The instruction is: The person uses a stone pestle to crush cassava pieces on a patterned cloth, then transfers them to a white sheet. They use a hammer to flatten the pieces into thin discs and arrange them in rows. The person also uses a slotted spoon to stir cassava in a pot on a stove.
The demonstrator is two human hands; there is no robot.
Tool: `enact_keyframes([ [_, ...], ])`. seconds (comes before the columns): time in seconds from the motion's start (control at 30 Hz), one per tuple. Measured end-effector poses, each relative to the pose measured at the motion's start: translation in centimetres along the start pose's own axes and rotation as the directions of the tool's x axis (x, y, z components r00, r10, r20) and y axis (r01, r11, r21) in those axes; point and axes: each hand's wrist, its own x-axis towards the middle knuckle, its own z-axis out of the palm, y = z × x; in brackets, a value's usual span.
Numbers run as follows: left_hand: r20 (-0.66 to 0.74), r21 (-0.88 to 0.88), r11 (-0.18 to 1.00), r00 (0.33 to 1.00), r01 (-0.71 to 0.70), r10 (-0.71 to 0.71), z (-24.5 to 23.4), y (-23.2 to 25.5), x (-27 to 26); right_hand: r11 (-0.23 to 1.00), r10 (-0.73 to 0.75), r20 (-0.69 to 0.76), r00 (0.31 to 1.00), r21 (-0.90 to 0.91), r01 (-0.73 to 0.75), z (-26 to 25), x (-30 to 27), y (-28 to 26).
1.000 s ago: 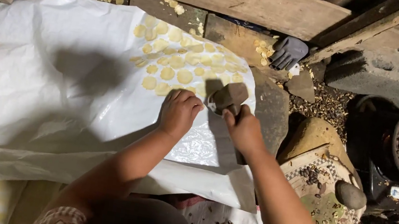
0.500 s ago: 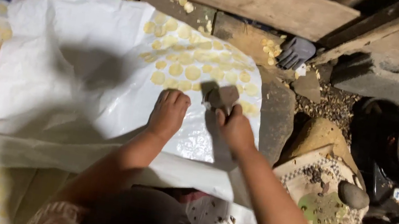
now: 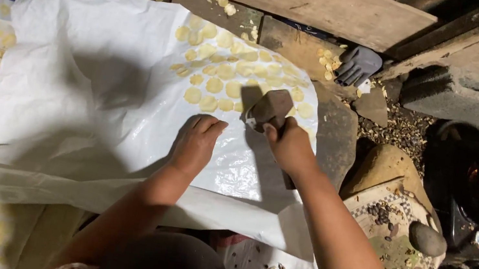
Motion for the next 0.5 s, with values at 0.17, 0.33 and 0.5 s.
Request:
enact_keyframes([
  [0.17, -0.029, 0.037, 0.999, 0.999, 0.018, -0.017, 1.0, -1.0, 0.5, 0.999, 0.034, -0.042, 0.999, 0.021, -0.033, -1.1, -3.2, -2.4],
  [0.33, -0.081, 0.014, 1.000, 0.996, -0.020, 0.021, 4.8, -1.5, 1.9, 0.990, 0.042, 0.026, 0.999, 0.137, -0.045, -1.4, -1.7, -0.7],
  [0.5, 0.045, 0.033, 0.992, 0.991, 0.122, -0.123, 4.9, -0.2, 2.5, 0.954, -0.071, -0.344, 0.936, 0.251, 0.165, -6.6, -6.2, -4.5],
])
